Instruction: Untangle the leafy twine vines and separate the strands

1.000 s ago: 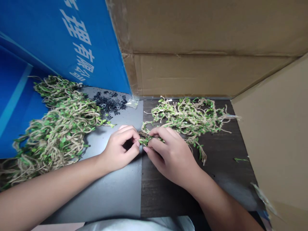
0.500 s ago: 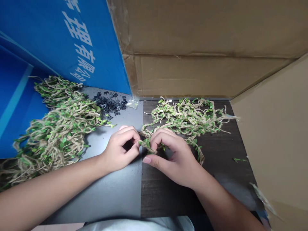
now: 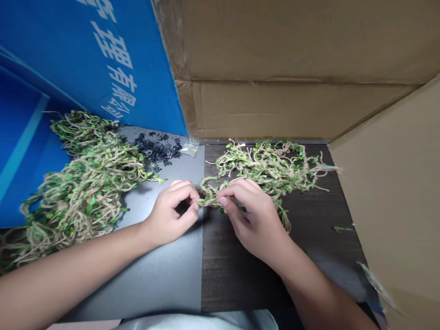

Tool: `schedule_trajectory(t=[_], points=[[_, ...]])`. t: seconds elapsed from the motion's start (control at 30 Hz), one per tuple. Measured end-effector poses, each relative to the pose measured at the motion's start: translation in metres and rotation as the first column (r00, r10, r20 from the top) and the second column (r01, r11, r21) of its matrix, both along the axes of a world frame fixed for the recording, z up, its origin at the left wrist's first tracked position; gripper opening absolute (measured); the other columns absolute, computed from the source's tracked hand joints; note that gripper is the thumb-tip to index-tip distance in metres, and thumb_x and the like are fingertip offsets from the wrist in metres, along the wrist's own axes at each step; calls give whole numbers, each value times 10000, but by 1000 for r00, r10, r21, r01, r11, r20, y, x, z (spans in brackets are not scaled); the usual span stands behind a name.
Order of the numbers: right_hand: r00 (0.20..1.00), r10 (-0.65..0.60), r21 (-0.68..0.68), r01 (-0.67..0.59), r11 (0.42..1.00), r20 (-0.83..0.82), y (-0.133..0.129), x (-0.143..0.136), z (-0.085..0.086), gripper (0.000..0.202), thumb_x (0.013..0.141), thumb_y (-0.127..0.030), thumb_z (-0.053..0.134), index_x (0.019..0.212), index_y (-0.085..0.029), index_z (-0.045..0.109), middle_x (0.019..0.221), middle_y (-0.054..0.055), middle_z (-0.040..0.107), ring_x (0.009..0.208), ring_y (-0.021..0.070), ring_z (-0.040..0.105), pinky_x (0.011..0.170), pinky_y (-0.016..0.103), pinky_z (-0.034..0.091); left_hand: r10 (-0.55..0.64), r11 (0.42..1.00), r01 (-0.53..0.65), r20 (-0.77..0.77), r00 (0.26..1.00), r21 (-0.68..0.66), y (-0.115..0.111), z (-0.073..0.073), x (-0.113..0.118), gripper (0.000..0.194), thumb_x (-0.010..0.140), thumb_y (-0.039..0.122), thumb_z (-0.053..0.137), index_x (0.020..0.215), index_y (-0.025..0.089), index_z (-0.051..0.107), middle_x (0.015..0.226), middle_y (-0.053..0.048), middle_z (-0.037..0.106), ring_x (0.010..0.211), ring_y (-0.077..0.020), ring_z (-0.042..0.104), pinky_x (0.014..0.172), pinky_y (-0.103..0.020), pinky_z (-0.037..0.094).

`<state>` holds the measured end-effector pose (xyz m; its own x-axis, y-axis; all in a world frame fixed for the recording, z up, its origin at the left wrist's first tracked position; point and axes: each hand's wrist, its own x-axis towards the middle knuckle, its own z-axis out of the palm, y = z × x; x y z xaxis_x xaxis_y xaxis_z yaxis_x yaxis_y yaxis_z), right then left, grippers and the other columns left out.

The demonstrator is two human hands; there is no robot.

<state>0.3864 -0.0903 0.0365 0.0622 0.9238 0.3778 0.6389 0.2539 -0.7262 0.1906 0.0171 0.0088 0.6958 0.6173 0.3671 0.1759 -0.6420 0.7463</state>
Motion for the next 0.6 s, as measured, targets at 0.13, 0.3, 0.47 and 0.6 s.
schedule_trajectory(t=[0.13, 0.3, 0.47, 0.6], points=[[915, 1, -95, -43, 995, -404, -5, 4, 0, 85, 1063, -286, 614, 1036, -248, 686, 944, 56, 714, 847, 204, 693, 706, 323, 561, 9, 1000, -9, 0, 1000, -9, 1, 0, 0, 111, 832, 116, 547, 734, 168, 548, 702, 31, 557, 690, -116, 516, 780, -302, 388], [820, 26, -133, -123, 983, -571, -8, 8, -2, 172, 1050, -424, 635, 1088, -266, 693, 862, 33, 667, 746, 188, 656, 668, 319, 554, 9, 1000, -9, 0, 1000, -6, 1, -1, 0, 110, 830, 111, 547, 735, 167, 543, 713, 30, 558, 699, -116, 517, 783, -299, 382], [999, 3, -114, -9, 993, -51, -4, 4, 2, 120, 985, -331, 741, 1074, -250, 745, 794, 12, 653, 727, 178, 590, 671, 316, 482, 2, 1000, -2, 6, 1000, 0, 1, 0, 0, 94, 823, 116, 548, 744, 166, 560, 712, 30, 564, 703, -118, 530, 790, -300, 383], [999, 39, -75, -39, 996, 6, -4, 4, 5, 82, 1025, -227, 670, 955, -230, 713, 862, 19, 701, 815, 176, 605, 747, 321, 468, 11, 1000, -11, -2, 1000, -1, 1, 0, -1, 102, 824, 112, 542, 738, 165, 554, 711, 30, 567, 703, -118, 529, 790, -298, 379]])
